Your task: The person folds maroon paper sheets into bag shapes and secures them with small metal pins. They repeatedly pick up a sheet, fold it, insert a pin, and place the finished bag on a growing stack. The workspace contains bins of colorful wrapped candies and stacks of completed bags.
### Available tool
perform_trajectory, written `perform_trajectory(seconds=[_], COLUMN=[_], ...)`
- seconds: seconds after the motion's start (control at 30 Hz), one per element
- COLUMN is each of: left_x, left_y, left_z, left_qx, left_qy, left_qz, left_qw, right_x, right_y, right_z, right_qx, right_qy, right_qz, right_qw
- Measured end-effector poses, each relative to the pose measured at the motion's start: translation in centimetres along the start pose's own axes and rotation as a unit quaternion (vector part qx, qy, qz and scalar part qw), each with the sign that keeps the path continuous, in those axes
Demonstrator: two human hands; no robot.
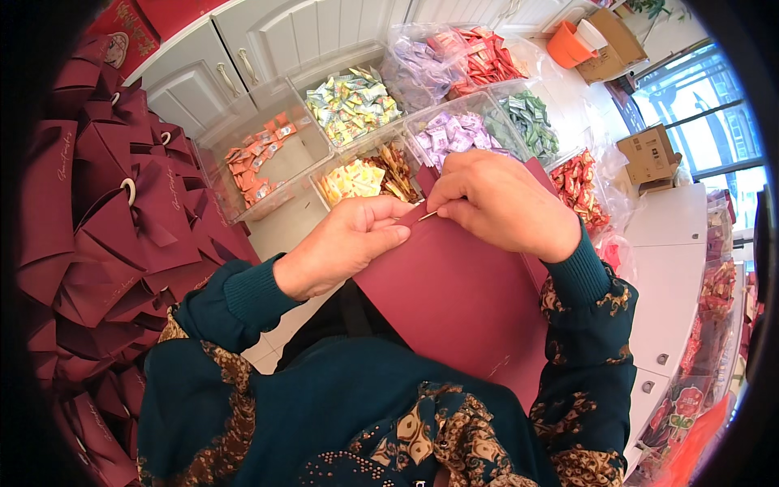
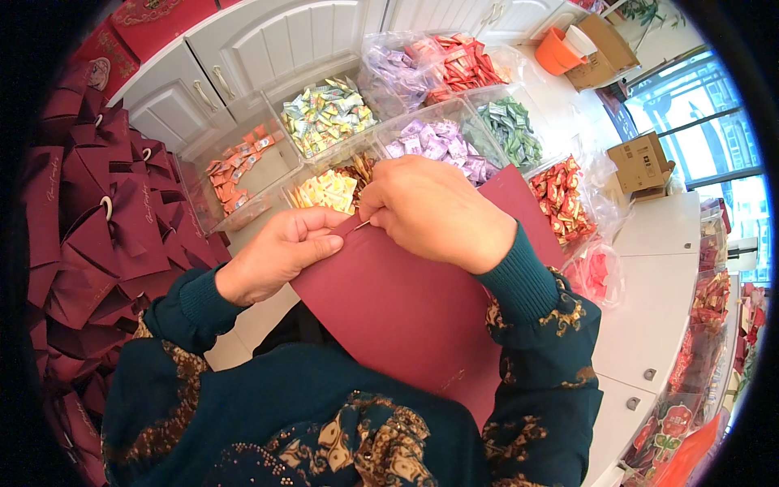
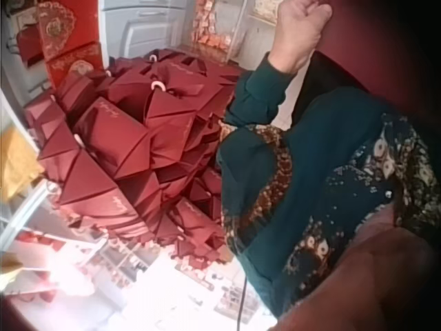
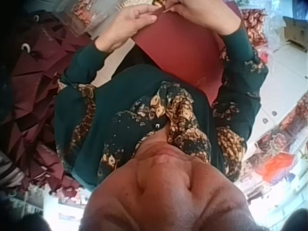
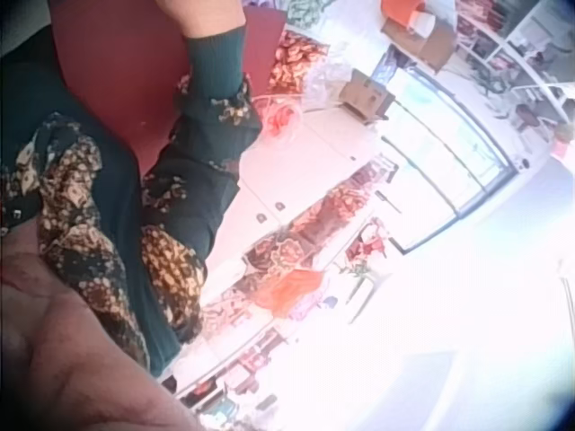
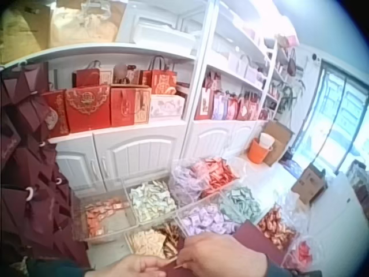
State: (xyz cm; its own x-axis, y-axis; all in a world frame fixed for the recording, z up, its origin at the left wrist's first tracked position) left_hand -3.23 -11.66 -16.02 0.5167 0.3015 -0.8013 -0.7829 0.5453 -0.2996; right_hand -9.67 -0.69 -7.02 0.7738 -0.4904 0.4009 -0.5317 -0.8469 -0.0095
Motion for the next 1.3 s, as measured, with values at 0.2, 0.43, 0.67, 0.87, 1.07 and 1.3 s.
perform_trajectory(seconds=[0.2,0.43,0.67,0.87,1.07,1.3], left_x=[0.2,0.2,-0.3,-0.3,-0.8,-1.1], left_y=[0.0,0.4,0.4,0.5,0.6,0.3], left_z=[0.0,-0.8,-0.3,0.1,1.2,1.6], left_qx=[-0.014,-0.023,0.015,0.025,0.034,0.056], left_qy=[0.028,0.063,0.03,0.007,0.03,0.059], left_qz=[-0.002,-0.043,-0.04,-0.06,-0.068,-0.054], left_qw=[1.0,0.997,0.999,0.998,0.997,0.995], right_x=[1.5,3.9,1.6,-1.0,-0.9,0.3], right_y=[0.5,-0.3,-1.6,-3.3,-3.4,-3.2], right_z=[0.9,1.4,-2.1,0.6,0.7,0.1], right_qx=[-0.003,-0.025,-0.054,-0.01,-0.023,-0.023], right_qy=[-0.109,-0.207,-0.082,0.108,0.117,0.034], right_qz=[-0.022,-0.041,-0.013,0.047,0.048,0.031], right_qw=[0.994,0.977,0.995,0.993,0.992,0.999])
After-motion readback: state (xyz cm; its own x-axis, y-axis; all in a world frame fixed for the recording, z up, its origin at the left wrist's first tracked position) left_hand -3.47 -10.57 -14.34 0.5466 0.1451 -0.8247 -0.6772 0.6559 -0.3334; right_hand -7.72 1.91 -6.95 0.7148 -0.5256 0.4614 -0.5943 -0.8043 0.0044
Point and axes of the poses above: each hand's wrist, its own y-axis towards the middle knuckle, its own z-axis out of the palm, x = y × z, the point moved 7 cm from there along y, towards the middle knuckle, and after that the axes turned 1 degree about -z, right-handed, at the moved point
